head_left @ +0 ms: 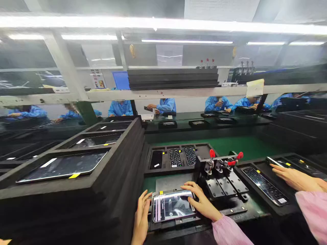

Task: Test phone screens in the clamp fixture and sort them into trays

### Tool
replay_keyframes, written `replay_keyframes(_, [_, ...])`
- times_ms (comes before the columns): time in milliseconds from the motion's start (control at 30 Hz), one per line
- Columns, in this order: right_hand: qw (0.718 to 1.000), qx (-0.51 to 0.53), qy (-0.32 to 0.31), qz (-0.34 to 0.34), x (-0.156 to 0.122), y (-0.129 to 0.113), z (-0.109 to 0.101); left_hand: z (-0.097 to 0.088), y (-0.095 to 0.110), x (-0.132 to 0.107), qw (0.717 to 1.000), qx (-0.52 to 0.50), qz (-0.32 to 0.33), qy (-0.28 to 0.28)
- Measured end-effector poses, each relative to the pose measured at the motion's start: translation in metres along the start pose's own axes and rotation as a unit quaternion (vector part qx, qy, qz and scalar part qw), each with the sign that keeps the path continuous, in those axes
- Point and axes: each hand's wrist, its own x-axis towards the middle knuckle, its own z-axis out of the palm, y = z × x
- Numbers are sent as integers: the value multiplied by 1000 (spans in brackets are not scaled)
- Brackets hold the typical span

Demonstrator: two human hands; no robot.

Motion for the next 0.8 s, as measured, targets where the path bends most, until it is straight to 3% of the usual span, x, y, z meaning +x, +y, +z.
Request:
replay_keyframes(200, [999,-16,-30,-21,3,-2,-4,3,2,-1,1000,0,19,-5])
replay_keyframes(300, [999,-7,-28,19,6,-4,-3,3,2,-1,999,1,31,-10])
replay_keyframes(367, [998,2,-7,67,12,-16,-2,2,2,-2,999,0,35,-9])
replay_keyframes(433, [998,-24,-15,60,21,-36,1,2,1,-1,999,-5,38,-7])
replay_keyframes(500, [991,-86,-103,-8,32,-59,5,2,1,0,999,-10,41,-3])
replay_keyframes(567, [959,-154,-231,-65,45,-77,11,3,0,0,999,-13,45,-1])
replay_keyframes(633, [923,-202,-315,-89,57,-86,16,3,-1,1,999,-15,46,0])
replay_keyframes(700, [909,-226,-336,-99,65,-87,21,3,-1,1,999,-15,45,-1])
replay_keyframes(800, [915,-236,-309,-110,66,-84,25,3,0,-1,999,-16,43,-1])
